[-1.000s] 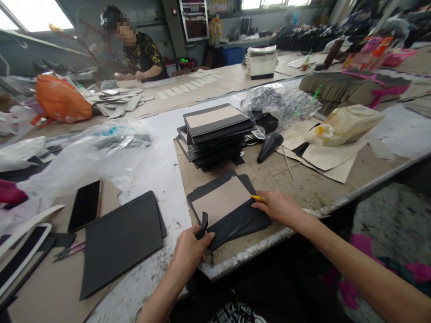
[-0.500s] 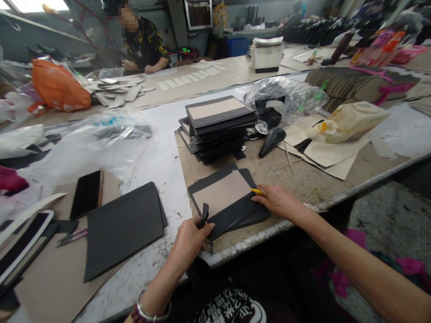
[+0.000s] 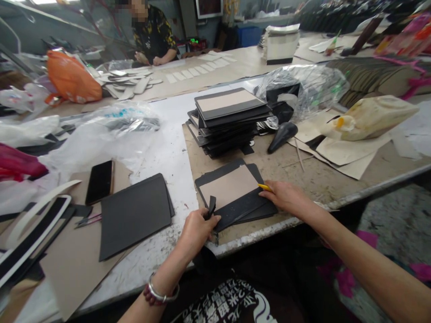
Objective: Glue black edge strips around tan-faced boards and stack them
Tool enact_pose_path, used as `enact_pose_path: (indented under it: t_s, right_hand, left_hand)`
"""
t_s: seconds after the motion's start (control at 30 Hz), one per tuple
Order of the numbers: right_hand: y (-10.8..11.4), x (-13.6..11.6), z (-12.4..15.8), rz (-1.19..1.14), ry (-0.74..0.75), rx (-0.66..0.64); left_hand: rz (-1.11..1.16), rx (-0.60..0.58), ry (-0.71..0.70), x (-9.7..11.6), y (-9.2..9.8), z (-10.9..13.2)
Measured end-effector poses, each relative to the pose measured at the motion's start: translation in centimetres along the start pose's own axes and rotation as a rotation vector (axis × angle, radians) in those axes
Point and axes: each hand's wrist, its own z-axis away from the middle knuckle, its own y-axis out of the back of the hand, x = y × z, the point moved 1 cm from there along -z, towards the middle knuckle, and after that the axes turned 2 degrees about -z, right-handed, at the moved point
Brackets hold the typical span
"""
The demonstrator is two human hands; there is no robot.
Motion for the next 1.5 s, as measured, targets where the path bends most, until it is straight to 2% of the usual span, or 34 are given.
enact_pose_path:
  t_s: [0.33, 0.93, 1.13, 1.23, 1.4, 1.5]
  right_hand:
    - [-0.5, 0.5, -0.4, 0.018, 0.005, 0.002]
    - [0.5, 0.0, 0.2, 0.067, -0.033, -0.020]
    - [1.4, 0.4, 1.2, 0.143, -0.119, 0.055]
    - [1.7, -1.2, 2.3, 0.165, -0.118, 0.109]
    - [0.3, -6.8, 3.2, 0.169, 0.138, 0.158]
    - [-1.1, -8.6, 2.3, 0.219, 0.198, 0.173]
  left_hand:
    - [-0.015, -0.004, -0.012, 0.1, 0.0, 0.2]
    - [-0.126, 0.005, -0.017, 0.8, 0.2, 0.6]
    - [-0.135, 0.035, -0.026, 1.2, 0.3, 1.0]
    - [-0.124, 0.029, -0.033, 1.1, 0.2, 0.9]
    - [-0.136, 0.008, -0.027, 1.4, 0.3, 0.9]
    - [-0.147, -0.002, -0.032, 1.5, 0.4, 0.8]
